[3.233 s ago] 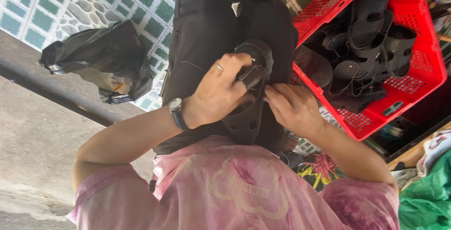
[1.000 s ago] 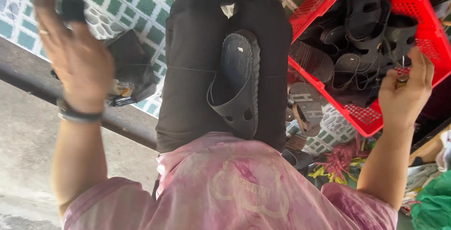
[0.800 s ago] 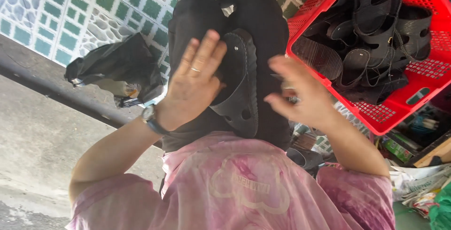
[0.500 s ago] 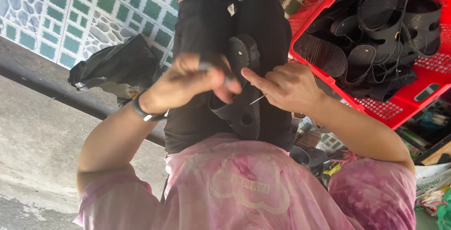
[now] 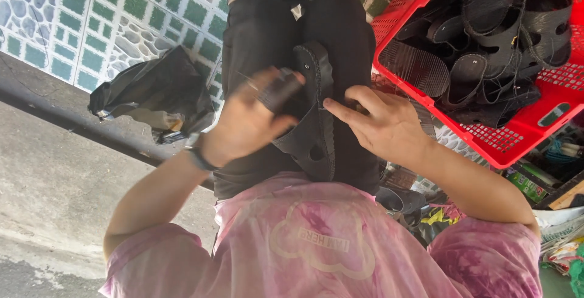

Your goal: The person sits cross-legged and sews a black sandal using a needle and thread. They repeatedly push the needle through the sole and pull the thread to stitch the sandal, which is held on their lap. A red basket containing other sandals is visible nearby.

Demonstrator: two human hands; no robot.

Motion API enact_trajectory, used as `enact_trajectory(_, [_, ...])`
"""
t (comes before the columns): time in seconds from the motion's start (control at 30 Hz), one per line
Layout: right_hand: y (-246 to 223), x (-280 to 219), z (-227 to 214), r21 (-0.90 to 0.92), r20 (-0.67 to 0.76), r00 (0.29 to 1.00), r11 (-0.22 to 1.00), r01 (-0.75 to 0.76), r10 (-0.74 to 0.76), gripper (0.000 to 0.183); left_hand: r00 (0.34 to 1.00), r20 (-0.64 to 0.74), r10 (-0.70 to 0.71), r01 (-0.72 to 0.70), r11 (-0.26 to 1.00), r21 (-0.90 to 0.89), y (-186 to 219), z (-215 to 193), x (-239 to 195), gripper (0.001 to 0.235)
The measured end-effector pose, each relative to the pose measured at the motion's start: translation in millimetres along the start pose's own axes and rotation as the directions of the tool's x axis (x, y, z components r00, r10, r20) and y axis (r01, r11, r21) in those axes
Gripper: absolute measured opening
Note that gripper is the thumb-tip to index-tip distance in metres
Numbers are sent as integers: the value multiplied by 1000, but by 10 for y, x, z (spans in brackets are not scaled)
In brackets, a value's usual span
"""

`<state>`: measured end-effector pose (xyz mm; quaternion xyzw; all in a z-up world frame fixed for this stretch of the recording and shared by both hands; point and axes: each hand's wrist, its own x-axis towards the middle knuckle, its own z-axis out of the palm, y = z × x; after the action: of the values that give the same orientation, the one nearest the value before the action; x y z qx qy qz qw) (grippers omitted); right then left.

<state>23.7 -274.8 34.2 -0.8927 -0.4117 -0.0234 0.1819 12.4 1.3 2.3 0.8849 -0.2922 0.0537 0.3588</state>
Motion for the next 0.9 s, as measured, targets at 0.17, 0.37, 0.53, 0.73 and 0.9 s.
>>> enact_trajectory(0.17, [-138, 117, -141, -223, 67, 998, 974, 32, -18, 43, 995, -104, -10, -28, 933, -360, -18, 417, -23, 70])
enact_trajectory(0.37, [-208, 64, 197, -148, 68, 995, 987, -57, 68, 21, 986, -166, -31, -2, 981, -194, -81, 456, -92, 49])
enact_trajectory(0.53, [-274, -28, 158, 32, 107, 974, 979, -203, 198, 18, 947, 149, -285, 235, 296, -926, 96, -39, -89, 9])
enact_trajectory(0.73, [-215, -110, 358, 184, -59, 980, 967, -174, 188, 26, 954, 97, -285, 219, 439, -871, -79, 381, -165, 28])
enact_trajectory(0.9, [-211, 54, -210, -138, 76, 990, 985, -104, 116, 44, 853, 370, -368, 473, 243, -847, -37, 246, -90, 25])
